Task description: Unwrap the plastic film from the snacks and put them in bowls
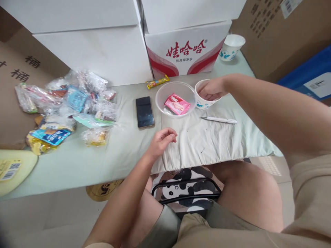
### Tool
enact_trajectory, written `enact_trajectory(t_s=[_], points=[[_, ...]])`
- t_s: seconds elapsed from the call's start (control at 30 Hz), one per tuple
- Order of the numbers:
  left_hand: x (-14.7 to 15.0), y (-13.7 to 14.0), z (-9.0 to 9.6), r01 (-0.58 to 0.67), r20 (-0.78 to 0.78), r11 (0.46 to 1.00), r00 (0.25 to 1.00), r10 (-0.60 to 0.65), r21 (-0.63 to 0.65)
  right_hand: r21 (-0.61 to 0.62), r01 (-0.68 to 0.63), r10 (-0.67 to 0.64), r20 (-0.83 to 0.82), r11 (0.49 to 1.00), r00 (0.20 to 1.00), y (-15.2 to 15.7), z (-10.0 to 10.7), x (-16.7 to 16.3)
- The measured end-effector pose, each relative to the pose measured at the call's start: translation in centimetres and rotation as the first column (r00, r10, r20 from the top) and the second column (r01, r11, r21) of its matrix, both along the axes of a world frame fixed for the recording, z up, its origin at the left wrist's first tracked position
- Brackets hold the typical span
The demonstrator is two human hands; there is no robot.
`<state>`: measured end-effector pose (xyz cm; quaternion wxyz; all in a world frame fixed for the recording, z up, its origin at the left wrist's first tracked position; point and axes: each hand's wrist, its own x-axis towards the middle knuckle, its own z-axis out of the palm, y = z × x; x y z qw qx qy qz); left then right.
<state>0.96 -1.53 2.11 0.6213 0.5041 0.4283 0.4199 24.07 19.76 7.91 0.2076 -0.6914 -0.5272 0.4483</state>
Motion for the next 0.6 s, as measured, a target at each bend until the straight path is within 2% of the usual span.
enact_trajectory(t_s=[0.07,0.1,0.17,0.2,0.23,0.27,0.33,0.4,0.43,0.53,0.6], points=[[0.0,-0.1,0.1,0.003,-0.003,1.0,1.0,-0.003,0.013,-0.25,-0.199,0.241,0.149,0.947,0.959,-1.0,1.5,-0.7],[-0.1,-0.2,0.2,-0.001,-0.006,1.0,1.0,0.001,0.022,-0.298,-0.258,0.336,0.253,0.919,0.907,-1.6,2.3,-0.9],[-0.1,-0.4,0.3,-0.019,-0.011,0.999,1.0,0.02,0.043,-0.165,-0.353,0.386,0.518,0.921,0.763,-2.8,3.9,-1.3],[-0.2,-0.5,0.3,-0.031,-0.015,0.998,0.999,0.032,0.052,-0.055,-0.407,0.344,0.644,0.912,0.683,-3.6,4.7,-1.5],[-0.2,-0.7,0.4,-0.043,-0.023,0.997,0.999,0.045,0.062,0.061,-0.465,0.278,0.73,0.883,0.624,-4.4,5.4,-1.8],[-0.2,-0.8,0.5,-0.056,-0.039,0.996,0.998,0.058,0.071,0.172,-0.518,0.212,0.772,0.838,0.599,-5.3,6.1,-2.4],[-0.3,-1.1,0.7,-0.082,-0.1,0.993,0.991,0.091,0.085,0.344,-0.599,0.16,0.76,0.723,0.629,-7.4,7.1,-4.4],[-0.5,-1.2,0.7,-0.104,-0.203,0.99,0.972,0.122,0.096,0.411,-0.694,0.271,0.709,0.591,0.651,-9.6,7.3,-8.0],[-0.6,-1.3,0.7,-0.109,-0.271,0.989,0.954,0.133,0.102,0.422,-0.749,0.362,0.685,0.511,0.633,-10.6,7.1,-10.2],[-0.8,-1.4,0.6,-0.087,-0.485,0.986,0.862,0.147,0.145,0.394,-0.878,0.608,0.637,0.272,0.474,-13.4,5.7,-18.2],[-1.0,-1.6,0.4,-0.103,-0.524,0.98,0.833,0.178,0.169,0.377,-0.911,0.706,0.6,0.165,0.377,-14.5,4.6,-23.6]])
